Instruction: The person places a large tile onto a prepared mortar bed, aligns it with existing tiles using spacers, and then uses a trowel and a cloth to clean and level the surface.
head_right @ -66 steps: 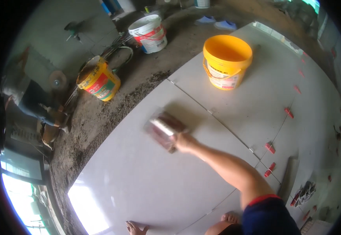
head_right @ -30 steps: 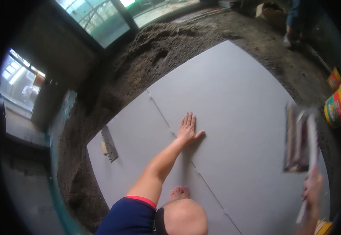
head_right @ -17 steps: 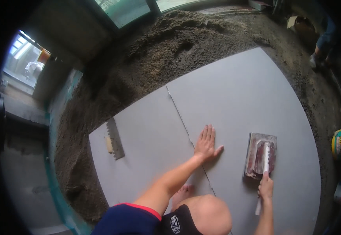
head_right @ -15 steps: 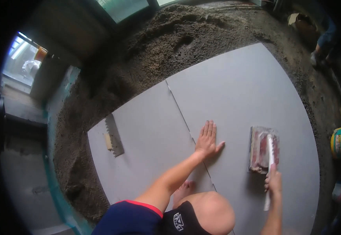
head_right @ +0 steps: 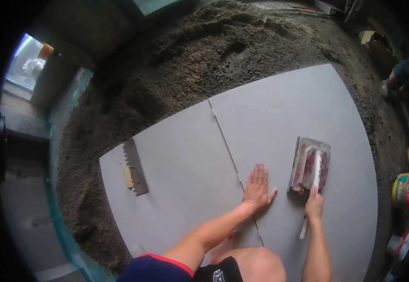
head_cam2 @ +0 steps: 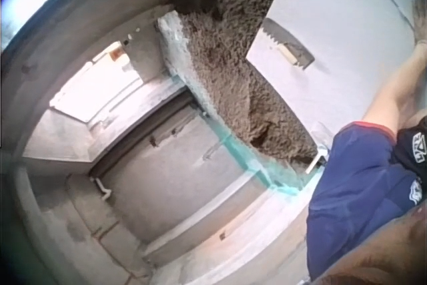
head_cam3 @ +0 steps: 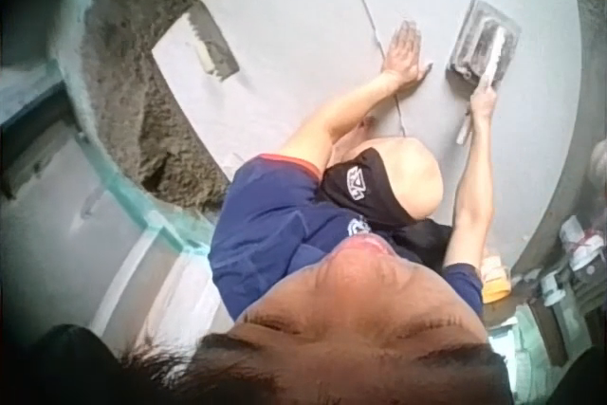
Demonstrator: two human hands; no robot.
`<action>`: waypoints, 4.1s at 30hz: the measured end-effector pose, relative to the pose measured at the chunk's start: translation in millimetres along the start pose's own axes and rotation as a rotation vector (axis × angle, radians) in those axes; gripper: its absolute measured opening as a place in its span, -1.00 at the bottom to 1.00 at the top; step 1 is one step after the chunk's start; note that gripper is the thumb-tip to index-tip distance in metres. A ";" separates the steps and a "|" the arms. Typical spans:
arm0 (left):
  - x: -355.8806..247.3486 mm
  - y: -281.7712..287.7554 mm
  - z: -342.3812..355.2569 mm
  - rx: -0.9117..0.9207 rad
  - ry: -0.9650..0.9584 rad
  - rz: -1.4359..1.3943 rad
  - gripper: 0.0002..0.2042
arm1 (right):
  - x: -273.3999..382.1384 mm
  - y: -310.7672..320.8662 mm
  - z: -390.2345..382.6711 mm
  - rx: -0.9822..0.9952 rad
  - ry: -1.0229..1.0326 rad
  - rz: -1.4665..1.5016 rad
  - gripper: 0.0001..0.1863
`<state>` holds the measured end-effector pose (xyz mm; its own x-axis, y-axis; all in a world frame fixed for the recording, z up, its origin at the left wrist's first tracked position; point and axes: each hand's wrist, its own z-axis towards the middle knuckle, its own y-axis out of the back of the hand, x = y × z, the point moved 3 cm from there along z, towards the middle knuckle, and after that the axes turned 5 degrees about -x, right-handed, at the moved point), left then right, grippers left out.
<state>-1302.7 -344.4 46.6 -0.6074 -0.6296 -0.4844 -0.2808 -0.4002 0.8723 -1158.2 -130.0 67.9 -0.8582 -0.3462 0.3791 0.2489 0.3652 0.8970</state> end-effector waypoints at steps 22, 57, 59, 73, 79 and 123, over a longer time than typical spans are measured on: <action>145.7 61.6 173.9 0.038 -0.107 0.271 -0.14 | 151.4 198.0 166.7 -0.663 -0.104 0.783 -0.35; 131.3 63.0 188.5 0.111 -0.024 0.198 -0.11 | 130.1 35.9 172.8 -0.204 -0.019 0.331 -0.43; 137.4 66.6 188.7 0.085 -0.034 0.192 -0.12 | 138.5 11.9 163.2 0.222 -0.251 0.340 -0.42; 144.8 57.3 171.5 -0.036 0.146 0.164 -0.18 | 183.0 2.7 68.7 0.053 0.306 0.253 -0.48; 161.4 53.3 154.9 0.022 0.197 0.247 -0.20 | 261.1 32.7 88.7 0.559 -0.208 0.349 -0.41; 304.7 137.7 232.0 -0.071 0.328 -0.143 -0.75 | 102.9 -3.9 0.7 0.310 0.050 0.119 -0.36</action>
<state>-1698.8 -436.9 34.5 -0.2918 -0.7396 -0.6065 -0.2863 -0.5375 0.7932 -1247.8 -166.4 103.3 -0.8064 -0.3246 0.4943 0.1905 0.6486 0.7369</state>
